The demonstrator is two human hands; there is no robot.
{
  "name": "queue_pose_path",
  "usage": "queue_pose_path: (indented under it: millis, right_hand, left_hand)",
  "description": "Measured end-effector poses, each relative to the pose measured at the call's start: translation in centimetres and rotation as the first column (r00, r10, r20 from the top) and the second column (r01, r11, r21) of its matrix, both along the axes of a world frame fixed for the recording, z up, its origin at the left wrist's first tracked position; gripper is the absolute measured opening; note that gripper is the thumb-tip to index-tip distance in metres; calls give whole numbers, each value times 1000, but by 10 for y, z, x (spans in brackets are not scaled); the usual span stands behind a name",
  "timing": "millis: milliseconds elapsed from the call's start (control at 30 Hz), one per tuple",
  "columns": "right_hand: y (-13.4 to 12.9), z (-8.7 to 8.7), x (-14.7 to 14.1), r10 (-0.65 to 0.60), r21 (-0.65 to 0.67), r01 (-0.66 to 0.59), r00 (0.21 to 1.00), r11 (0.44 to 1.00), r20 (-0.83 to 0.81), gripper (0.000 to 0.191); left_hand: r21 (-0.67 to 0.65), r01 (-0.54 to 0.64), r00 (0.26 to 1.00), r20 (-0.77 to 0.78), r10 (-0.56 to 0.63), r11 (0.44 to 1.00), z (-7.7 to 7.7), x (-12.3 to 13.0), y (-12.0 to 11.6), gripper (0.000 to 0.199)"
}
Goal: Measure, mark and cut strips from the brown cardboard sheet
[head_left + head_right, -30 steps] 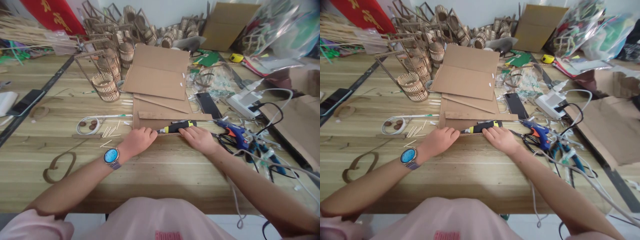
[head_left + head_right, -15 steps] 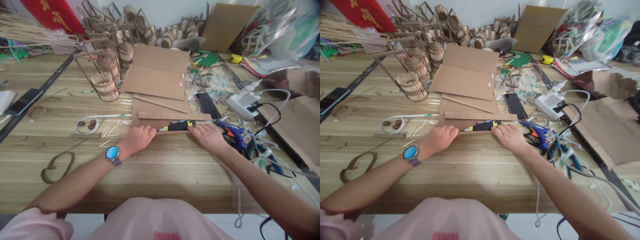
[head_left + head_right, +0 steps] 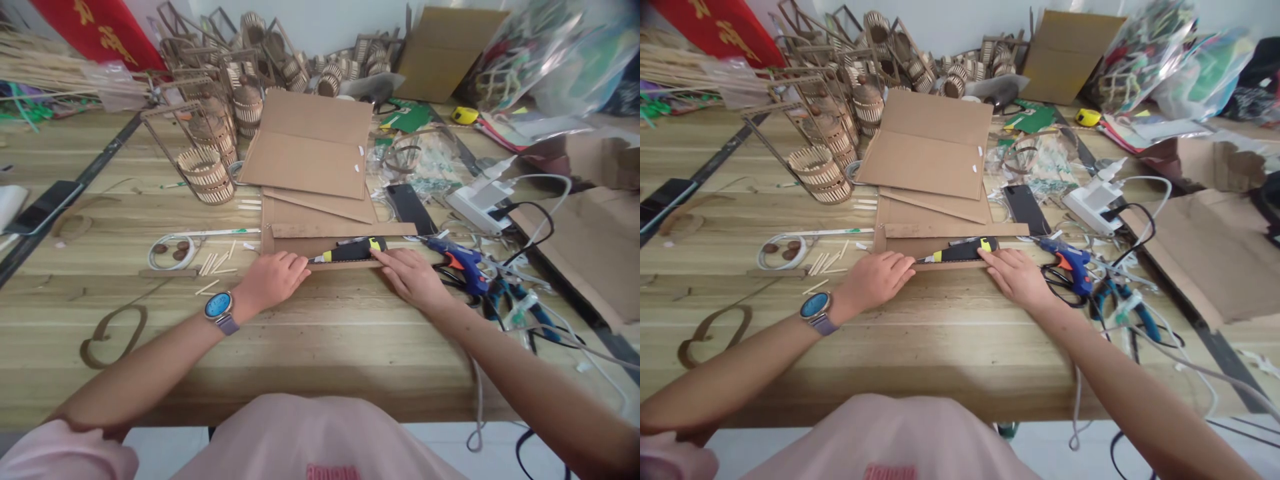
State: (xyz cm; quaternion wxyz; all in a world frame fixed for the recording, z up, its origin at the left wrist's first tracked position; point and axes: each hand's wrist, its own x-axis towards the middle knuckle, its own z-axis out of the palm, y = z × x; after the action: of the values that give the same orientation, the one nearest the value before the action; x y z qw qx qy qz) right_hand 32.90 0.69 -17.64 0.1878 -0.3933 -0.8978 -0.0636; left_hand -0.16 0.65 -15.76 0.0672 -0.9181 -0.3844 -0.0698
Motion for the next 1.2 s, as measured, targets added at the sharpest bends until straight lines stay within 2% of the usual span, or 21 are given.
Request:
queue_pose_path:
  millis: [67, 133, 233, 333, 433, 500, 567, 667, 800, 967, 1067, 1200]
  right_hand:
    - [-2, 7, -2, -37, -130, 26, 996, 991, -81, 36]
    - [-3, 14, -3, -27, -224, -4, 991, 975, -134, 34]
    - [-2, 21, -4, -1, -288, -30, 994, 957, -109, 32]
    - [-3, 23, -9, -63, -233, 72, 997, 970, 43, 28]
    - [-7, 21, -16, -149, -75, 162, 976, 984, 159, 23]
    - [-13, 19, -19, -148, 36, 143, 971, 989, 187, 21]
    - [-22, 17, -21, -101, 141, 74, 974, 987, 202, 21]
    - [-39, 14, -21, -28, 235, -24, 976, 972, 217, 21]
    - [-66, 9, -22, 45, 201, -90, 975, 976, 216, 24]
    - [-92, 6, -24, 99, 144, -131, 973, 981, 209, 27]
    - [-93, 12, -29, 108, 94, -129, 975, 987, 195, 22]
    - [-75, 25, -42, 89, 48, -98, 982, 994, 168, 22]
  left_hand:
    - [-65, -24, 999, 24, 25, 998, 5, 1, -2, 36]
    - [-137, -33, 998, 49, 40, 990, 10, 3, -3, 30]
    - [-165, -60, 997, 34, 66, 984, 15, 7, -6, 20]
    - [-101, -102, 995, -30, 100, 990, 14, 10, -8, 18]
    - [-54, -104, 993, -57, 101, 993, 11, 11, -11, 22]
    - [-31, -77, 995, -72, 74, 997, 9, 10, -15, 22]
    - [-14, -29, 996, -86, 28, 999, 6, 7, -22, 20]
    - [76, 109, 987, -126, -98, 991, -1, 0, -37, 33]
    - [210, 244, 964, -159, -213, 947, -10, -12, -60, 39]
    - [232, 272, 953, -199, -228, 934, -8, -20, -87, 40]
    - [201, 250, 958, -194, -212, 947, -7, -20, -98, 40]
    - [177, 224, 967, -161, -197, 958, -10, -19, -104, 41]
